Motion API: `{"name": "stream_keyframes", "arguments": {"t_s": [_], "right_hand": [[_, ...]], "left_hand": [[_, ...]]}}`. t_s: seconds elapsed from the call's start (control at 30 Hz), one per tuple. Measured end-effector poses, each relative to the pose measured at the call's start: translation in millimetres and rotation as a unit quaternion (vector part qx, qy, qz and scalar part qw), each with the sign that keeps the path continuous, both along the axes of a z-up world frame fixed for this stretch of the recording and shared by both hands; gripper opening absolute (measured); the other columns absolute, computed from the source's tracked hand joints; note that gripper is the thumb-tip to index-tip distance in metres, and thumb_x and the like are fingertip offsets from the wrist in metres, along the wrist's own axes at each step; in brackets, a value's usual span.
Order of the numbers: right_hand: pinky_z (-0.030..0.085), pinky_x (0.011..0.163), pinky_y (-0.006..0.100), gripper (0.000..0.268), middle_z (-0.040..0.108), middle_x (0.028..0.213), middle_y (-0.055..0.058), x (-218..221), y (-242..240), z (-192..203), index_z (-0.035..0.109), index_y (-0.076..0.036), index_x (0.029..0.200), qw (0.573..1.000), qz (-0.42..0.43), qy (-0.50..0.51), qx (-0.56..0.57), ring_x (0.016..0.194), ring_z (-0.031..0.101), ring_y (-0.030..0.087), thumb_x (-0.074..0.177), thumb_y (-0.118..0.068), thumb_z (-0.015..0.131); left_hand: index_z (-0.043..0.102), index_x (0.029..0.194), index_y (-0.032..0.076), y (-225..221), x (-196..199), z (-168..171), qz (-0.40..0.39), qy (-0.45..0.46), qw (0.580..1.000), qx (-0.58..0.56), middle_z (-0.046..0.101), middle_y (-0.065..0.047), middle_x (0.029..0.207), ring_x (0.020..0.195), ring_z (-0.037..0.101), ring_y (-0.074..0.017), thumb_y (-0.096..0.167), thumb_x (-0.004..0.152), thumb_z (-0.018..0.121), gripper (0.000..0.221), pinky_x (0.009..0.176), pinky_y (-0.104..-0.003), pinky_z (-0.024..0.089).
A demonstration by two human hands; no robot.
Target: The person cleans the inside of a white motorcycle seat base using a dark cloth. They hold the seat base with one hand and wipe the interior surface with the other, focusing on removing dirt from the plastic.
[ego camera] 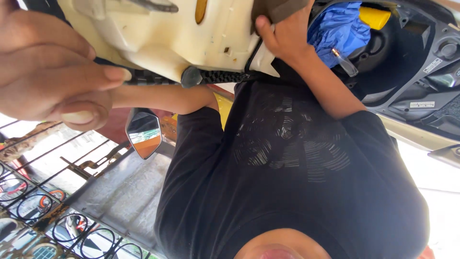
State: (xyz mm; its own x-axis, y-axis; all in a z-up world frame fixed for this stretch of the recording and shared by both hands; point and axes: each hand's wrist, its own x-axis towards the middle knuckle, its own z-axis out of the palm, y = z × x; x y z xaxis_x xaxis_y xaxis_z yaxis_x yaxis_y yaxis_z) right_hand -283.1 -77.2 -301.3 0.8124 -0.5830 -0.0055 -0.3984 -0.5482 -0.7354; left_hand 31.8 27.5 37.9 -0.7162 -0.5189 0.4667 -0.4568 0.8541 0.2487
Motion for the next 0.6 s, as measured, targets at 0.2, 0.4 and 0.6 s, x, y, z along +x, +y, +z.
{"name": "stream_keyframes", "arguments": {"t_s": [0.2,0.4,0.6], "right_hand": [[0.007,0.117,0.067,0.061,0.057,0.152,0.020,-6.1,10.8,4.9,0.064,-0.008,0.146,0.957,0.081,-0.184,-0.210,0.143,0.046,0.044,0.109,-0.055,0.052],[0.011,0.119,0.068,0.056,0.059,0.150,0.017,-19.4,-14.1,-20.9,0.065,-0.007,0.143,0.992,0.037,-0.109,-0.053,0.143,0.044,0.042,0.109,-0.051,0.056],[0.020,0.120,0.065,0.061,0.057,0.148,0.023,-16.7,-6.6,-8.2,0.068,-0.005,0.138,0.954,0.093,-0.210,-0.192,0.141,0.044,0.047,0.105,-0.057,0.063]], "left_hand": [[0.077,0.090,0.001,4.6,12.3,-7.2,0.003,0.020,1.000,-0.016,0.065,-0.003,0.062,0.063,0.061,-0.0253,0.023,0.087,0.078,0.023,0.107,-0.060,0.030],[0.079,0.086,0.001,9.7,23.4,0.4,-0.025,-0.050,0.997,0.049,0.068,-0.004,0.058,0.062,0.065,-0.0268,0.022,0.085,0.075,0.022,0.118,-0.064,0.023],[0.080,0.082,0.001,20.7,19.3,-32.0,0.033,0.139,0.987,-0.075,0.063,-0.004,0.055,0.058,0.063,-0.0286,0.030,0.087,0.072,0.030,0.116,-0.067,0.025]]}}
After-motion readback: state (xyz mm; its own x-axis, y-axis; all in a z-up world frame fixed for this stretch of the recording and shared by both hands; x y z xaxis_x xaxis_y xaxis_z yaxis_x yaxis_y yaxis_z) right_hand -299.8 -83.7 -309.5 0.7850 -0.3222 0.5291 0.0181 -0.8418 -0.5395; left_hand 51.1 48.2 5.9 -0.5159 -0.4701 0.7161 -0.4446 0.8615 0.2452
